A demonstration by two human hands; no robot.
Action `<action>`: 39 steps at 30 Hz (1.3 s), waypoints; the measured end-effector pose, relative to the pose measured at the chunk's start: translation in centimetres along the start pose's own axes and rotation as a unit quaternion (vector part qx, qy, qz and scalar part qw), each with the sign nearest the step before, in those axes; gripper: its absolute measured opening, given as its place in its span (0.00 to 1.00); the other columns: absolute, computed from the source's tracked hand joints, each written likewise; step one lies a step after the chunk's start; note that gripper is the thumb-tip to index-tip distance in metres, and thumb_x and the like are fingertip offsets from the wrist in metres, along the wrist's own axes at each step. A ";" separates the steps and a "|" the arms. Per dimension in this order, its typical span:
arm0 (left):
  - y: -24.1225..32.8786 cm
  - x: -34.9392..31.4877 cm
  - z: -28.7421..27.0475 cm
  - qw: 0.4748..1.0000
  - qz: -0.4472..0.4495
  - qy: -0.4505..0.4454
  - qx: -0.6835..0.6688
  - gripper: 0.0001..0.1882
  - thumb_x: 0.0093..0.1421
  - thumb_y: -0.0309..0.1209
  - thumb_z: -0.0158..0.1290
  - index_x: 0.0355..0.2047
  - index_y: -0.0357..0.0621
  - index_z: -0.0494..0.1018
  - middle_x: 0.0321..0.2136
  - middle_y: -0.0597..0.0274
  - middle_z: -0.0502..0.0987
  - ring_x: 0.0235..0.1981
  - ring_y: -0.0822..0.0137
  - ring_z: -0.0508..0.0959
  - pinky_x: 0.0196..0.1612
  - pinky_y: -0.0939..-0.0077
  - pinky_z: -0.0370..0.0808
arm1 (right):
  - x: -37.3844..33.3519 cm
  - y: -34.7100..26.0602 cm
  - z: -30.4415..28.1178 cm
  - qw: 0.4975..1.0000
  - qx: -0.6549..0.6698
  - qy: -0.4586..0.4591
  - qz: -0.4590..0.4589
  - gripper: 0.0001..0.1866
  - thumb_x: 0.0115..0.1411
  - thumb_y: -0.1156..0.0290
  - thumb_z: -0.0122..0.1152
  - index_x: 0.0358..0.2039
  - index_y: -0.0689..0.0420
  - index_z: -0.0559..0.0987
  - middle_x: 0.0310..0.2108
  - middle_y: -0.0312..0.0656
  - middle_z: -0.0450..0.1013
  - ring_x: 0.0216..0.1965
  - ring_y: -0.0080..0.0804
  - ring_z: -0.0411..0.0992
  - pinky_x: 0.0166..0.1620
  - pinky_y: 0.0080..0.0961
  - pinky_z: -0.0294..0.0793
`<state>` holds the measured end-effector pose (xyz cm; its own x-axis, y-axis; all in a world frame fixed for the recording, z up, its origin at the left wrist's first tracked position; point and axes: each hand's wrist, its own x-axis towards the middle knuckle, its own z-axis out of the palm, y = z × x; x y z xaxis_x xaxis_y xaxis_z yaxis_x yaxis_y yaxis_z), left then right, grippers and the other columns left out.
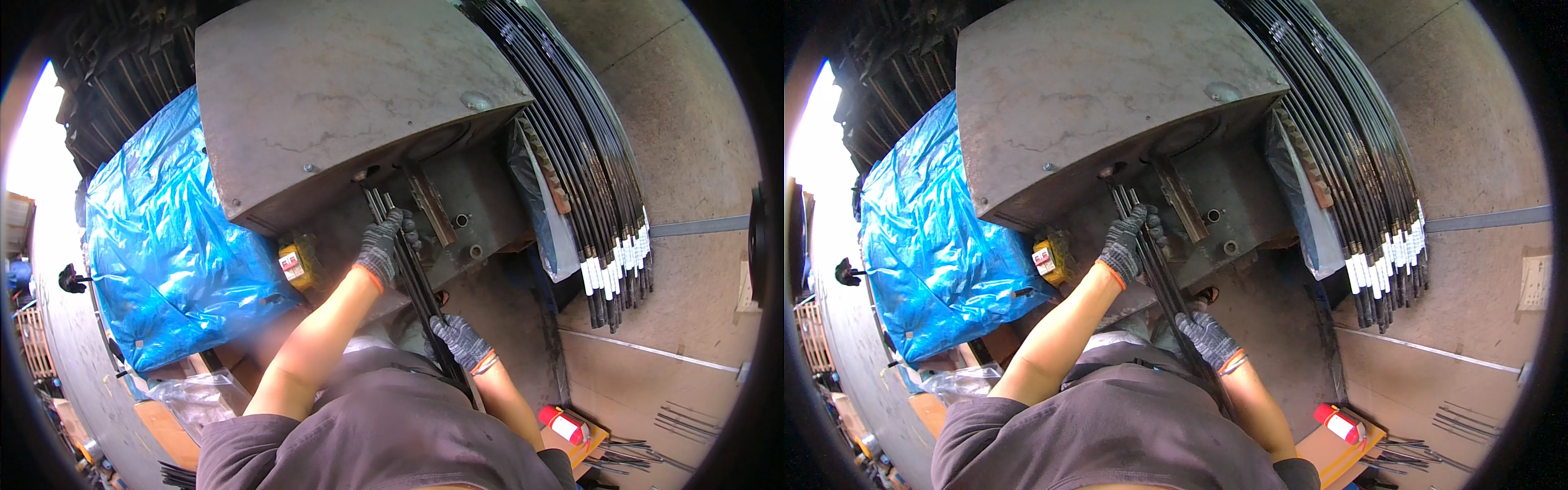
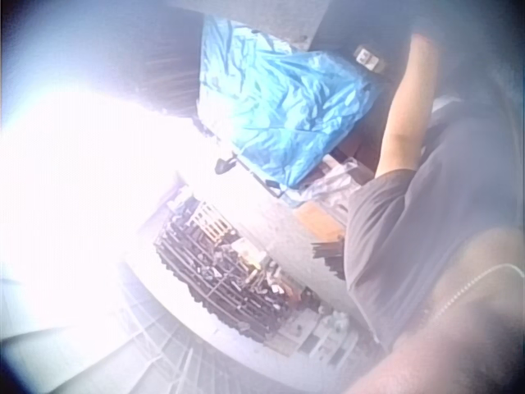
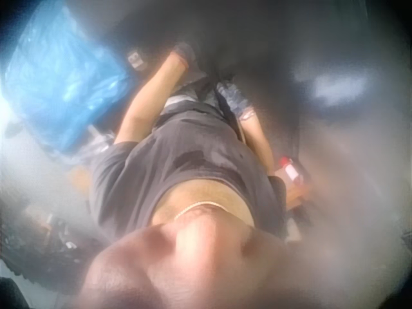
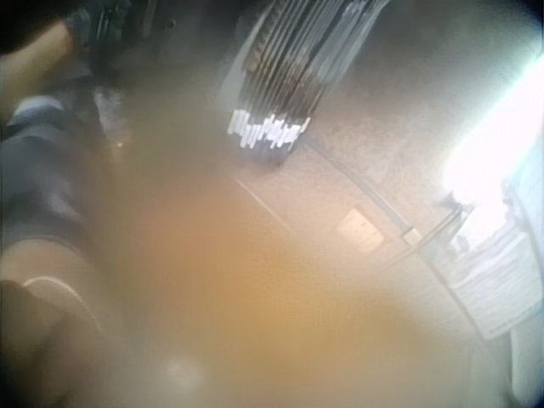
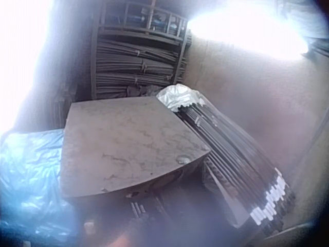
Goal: The person gathers long black metal rods from a storage rack and arranges them into a bundle. They then secure the bundle using a white plastic strap, tightening it by hand before placing the finished bundle on a nearby table.
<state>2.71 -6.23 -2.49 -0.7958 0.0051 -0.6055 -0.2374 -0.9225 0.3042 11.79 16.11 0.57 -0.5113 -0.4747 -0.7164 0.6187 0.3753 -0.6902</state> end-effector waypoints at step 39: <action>-5.6 5.3 6.7 0.987 0.000 0.035 0.157 0.04 0.58 0.31 0.55 0.30 0.44 0.75 0.23 0.64 0.77 0.22 0.69 0.76 0.22 0.78 0.73 | 4.6 -2.4 -11.6 0.980 -0.038 0.140 -0.137 0.11 0.58 0.68 0.57 0.35 0.64 0.78 0.34 0.45 0.76 0.36 0.31 0.73 0.42 0.25 0.71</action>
<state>-3.85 1.55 -2.49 -0.7581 -0.0318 -0.6514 -0.4068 -0.7576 0.5104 0.99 22.21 -2.25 -0.8025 -0.3328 -0.4953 0.3940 0.3279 -0.8587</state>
